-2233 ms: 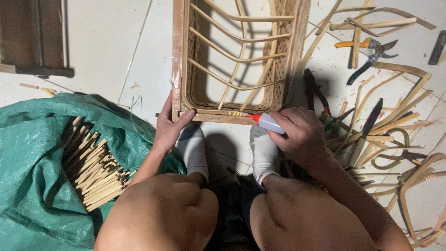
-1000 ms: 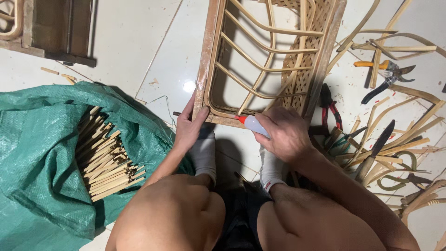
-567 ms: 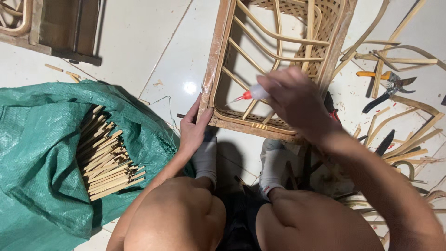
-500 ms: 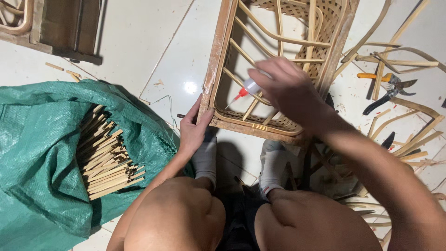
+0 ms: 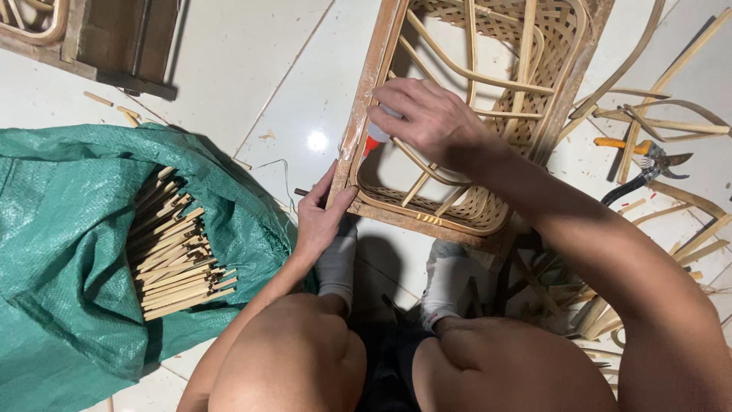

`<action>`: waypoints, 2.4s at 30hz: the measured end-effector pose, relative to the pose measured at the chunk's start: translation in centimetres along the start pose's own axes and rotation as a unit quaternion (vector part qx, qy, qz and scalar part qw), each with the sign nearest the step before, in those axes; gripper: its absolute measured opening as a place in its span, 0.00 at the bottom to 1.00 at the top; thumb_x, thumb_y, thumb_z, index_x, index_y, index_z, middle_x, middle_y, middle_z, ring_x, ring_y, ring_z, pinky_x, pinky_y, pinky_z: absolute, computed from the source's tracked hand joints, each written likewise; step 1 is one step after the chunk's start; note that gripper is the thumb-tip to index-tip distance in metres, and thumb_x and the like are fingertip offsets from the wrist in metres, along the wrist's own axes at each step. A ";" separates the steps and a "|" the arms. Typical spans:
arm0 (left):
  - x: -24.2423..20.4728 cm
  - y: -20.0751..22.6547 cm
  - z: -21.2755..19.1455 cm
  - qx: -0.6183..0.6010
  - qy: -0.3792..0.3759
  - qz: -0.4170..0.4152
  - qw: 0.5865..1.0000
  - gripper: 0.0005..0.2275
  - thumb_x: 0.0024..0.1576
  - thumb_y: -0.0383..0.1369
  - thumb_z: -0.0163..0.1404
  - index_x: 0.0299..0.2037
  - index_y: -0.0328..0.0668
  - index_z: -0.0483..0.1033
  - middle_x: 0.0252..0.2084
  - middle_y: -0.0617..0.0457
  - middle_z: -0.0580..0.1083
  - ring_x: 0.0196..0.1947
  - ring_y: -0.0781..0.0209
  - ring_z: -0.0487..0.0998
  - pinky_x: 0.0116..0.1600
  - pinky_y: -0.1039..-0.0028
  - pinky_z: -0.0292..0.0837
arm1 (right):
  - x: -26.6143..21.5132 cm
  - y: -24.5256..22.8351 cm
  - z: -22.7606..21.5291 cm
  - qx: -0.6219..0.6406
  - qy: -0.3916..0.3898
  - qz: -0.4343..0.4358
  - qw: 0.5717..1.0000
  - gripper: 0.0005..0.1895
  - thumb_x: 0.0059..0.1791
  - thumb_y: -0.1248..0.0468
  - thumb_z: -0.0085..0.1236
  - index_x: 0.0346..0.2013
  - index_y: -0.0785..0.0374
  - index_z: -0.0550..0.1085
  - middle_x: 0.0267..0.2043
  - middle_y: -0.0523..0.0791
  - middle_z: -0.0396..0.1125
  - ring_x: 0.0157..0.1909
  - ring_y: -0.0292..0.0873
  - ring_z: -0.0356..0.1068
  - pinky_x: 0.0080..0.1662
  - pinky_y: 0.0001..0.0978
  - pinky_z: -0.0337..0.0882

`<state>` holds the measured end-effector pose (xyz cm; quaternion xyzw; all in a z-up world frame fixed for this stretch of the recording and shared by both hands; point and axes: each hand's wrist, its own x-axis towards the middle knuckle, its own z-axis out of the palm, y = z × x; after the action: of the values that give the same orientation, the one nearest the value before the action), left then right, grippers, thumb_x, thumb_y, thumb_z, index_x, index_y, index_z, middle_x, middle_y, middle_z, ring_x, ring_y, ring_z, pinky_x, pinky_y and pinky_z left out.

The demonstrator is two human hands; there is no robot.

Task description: The person assembles a rectangular woven basket by hammering its frame, applying glue to the edges, and inserting a curved bamboo strip into the top rim. They use a hammer, glue bottle, and pliers to secure and trim the components.

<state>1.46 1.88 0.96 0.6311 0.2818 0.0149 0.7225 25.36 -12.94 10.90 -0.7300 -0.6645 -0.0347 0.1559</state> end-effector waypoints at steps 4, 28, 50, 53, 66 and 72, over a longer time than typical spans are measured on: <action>0.1 0.2 0.0 0.009 0.001 -0.009 1.000 0.28 0.60 0.33 0.57 0.70 0.34 0.65 0.55 0.49 0.78 0.51 0.70 0.77 0.58 0.77 0.73 | 0.0 -0.2 0.1 -0.004 -0.004 -0.003 1.000 0.17 0.52 0.70 0.61 0.56 0.66 0.75 0.60 0.50 0.71 0.64 0.49 0.69 0.61 0.42 0.73; 0.1 1.2 0.1 0.030 0.007 -0.021 0.999 0.26 0.61 0.33 0.55 0.70 0.35 0.65 0.56 0.48 0.78 0.53 0.68 0.76 0.61 0.76 0.71 | 0.5 5.1 2.4 -0.084 0.049 -0.059 0.993 0.13 0.55 0.68 0.62 0.55 0.65 0.76 0.59 0.52 0.71 0.63 0.49 0.69 0.63 0.42 0.72; -0.1 0.5 0.1 0.016 0.013 -0.023 1.000 0.25 0.61 0.31 0.54 0.70 0.36 0.66 0.59 0.47 0.77 0.56 0.66 0.76 0.62 0.74 0.69 | 1.3 11.2 0.6 -0.151 0.064 -0.037 0.986 0.10 0.57 0.68 0.63 0.53 0.59 0.75 0.58 0.45 0.70 0.65 0.45 0.69 0.68 0.35 0.71; 0.0 0.6 0.0 0.079 0.013 -0.033 0.996 0.25 0.61 0.32 0.54 0.69 0.37 0.65 0.58 0.47 0.77 0.57 0.65 0.77 0.63 0.74 0.70 | 1.6 11.1 0.5 -0.166 0.055 -0.046 0.984 0.10 0.55 0.68 0.64 0.51 0.60 0.75 0.56 0.44 0.71 0.64 0.45 0.70 0.68 0.36 0.71; -0.1 1.0 0.1 0.040 0.010 -0.027 0.999 0.25 0.60 0.32 0.54 0.69 0.36 0.66 0.60 0.48 0.77 0.57 0.65 0.76 0.63 0.73 0.69 | 2.0 15.0 -0.9 -0.191 0.020 -0.032 0.981 0.10 0.57 0.72 0.61 0.52 0.61 0.75 0.49 0.42 0.69 0.53 0.37 0.71 0.58 0.24 0.76; -0.2 1.1 0.0 0.054 0.008 -0.018 0.998 0.25 0.61 0.31 0.54 0.69 0.36 0.66 0.62 0.48 0.75 0.59 0.65 0.75 0.65 0.73 0.68 | 2.3 14.6 -0.5 -0.191 0.005 -0.021 0.981 0.15 0.54 0.73 0.59 0.55 0.60 0.75 0.51 0.41 0.70 0.54 0.37 0.71 0.56 0.24 0.74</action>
<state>1.68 2.01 1.99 0.6640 0.2995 -0.0086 0.6850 40.03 -11.82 9.32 -0.7319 -0.6602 -0.1680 0.0162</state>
